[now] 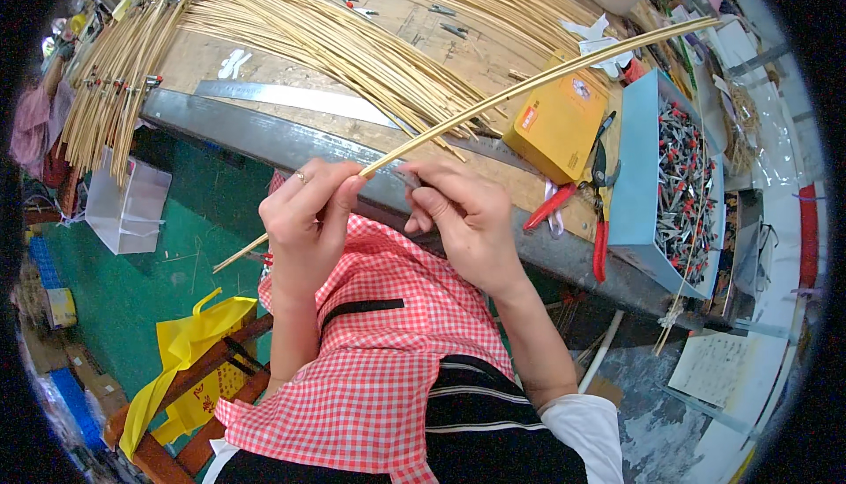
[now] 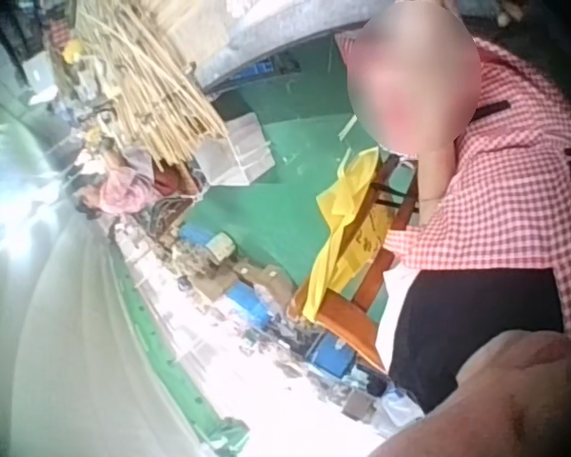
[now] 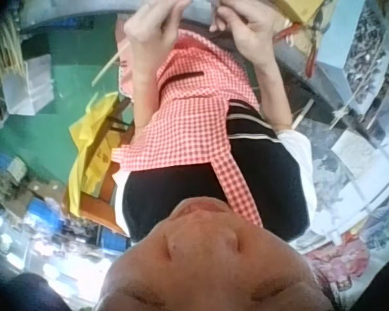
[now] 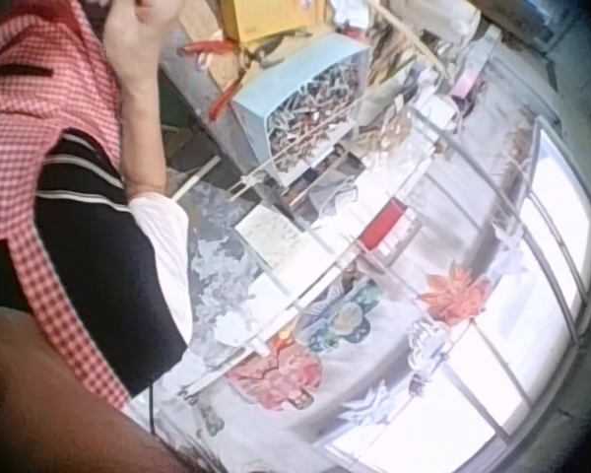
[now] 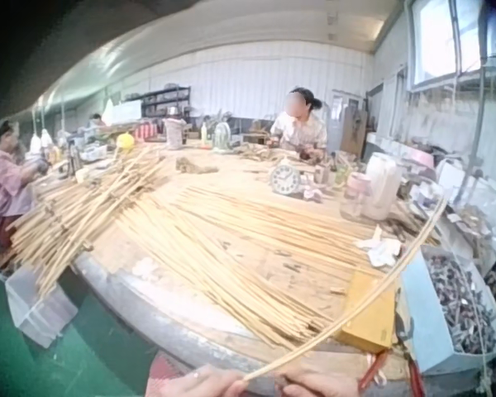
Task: The person sits at a workbench and repeatedly picks up thin bamboo sticks. They align two sticks end-to-end and insert a small red plastic connector into the joint to join them. The person then places the assembled stick onto a pile on the table and repeats the process with new sticks.
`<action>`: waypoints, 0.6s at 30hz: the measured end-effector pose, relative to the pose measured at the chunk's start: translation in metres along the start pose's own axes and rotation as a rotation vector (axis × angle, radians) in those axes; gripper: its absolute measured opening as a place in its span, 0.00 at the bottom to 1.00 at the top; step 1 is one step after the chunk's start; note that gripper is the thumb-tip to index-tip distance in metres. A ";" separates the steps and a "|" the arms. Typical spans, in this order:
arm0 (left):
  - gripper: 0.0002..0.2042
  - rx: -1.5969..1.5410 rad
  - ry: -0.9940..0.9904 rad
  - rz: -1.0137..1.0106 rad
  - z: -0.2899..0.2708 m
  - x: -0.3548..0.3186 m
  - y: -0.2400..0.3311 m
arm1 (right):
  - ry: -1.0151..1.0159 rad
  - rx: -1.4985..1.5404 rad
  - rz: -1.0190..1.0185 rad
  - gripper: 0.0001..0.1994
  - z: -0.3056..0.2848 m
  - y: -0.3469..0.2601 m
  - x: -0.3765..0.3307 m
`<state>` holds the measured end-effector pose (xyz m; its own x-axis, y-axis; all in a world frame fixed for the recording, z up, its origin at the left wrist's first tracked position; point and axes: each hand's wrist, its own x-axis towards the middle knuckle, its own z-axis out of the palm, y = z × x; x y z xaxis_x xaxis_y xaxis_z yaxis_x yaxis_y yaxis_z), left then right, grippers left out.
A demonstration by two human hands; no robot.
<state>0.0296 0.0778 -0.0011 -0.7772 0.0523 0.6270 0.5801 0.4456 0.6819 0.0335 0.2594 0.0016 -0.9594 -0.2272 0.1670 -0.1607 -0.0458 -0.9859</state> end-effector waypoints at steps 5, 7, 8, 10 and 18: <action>0.04 0.002 -0.019 0.009 0.002 -0.001 0.001 | 0.081 0.121 0.021 0.11 0.008 0.009 -0.006; 0.04 0.004 -0.024 -0.004 0.002 0.000 0.003 | 0.091 0.130 0.023 0.11 0.010 0.009 -0.006; 0.04 0.006 -0.022 0.002 0.002 -0.001 0.003 | 0.096 0.133 0.024 0.11 0.011 0.009 -0.006; 0.04 0.011 -0.016 0.013 0.002 -0.001 0.001 | 0.110 0.143 0.028 0.11 0.012 0.011 -0.007; 0.04 -0.022 -0.029 0.014 0.006 -0.002 0.002 | 0.132 0.148 0.032 0.11 0.016 0.010 -0.007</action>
<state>0.0305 0.0839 -0.0033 -0.7753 0.0844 0.6259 0.5961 0.4249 0.6812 0.0423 0.2448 -0.0096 -0.9871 -0.1018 0.1237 -0.1034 -0.1849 -0.9773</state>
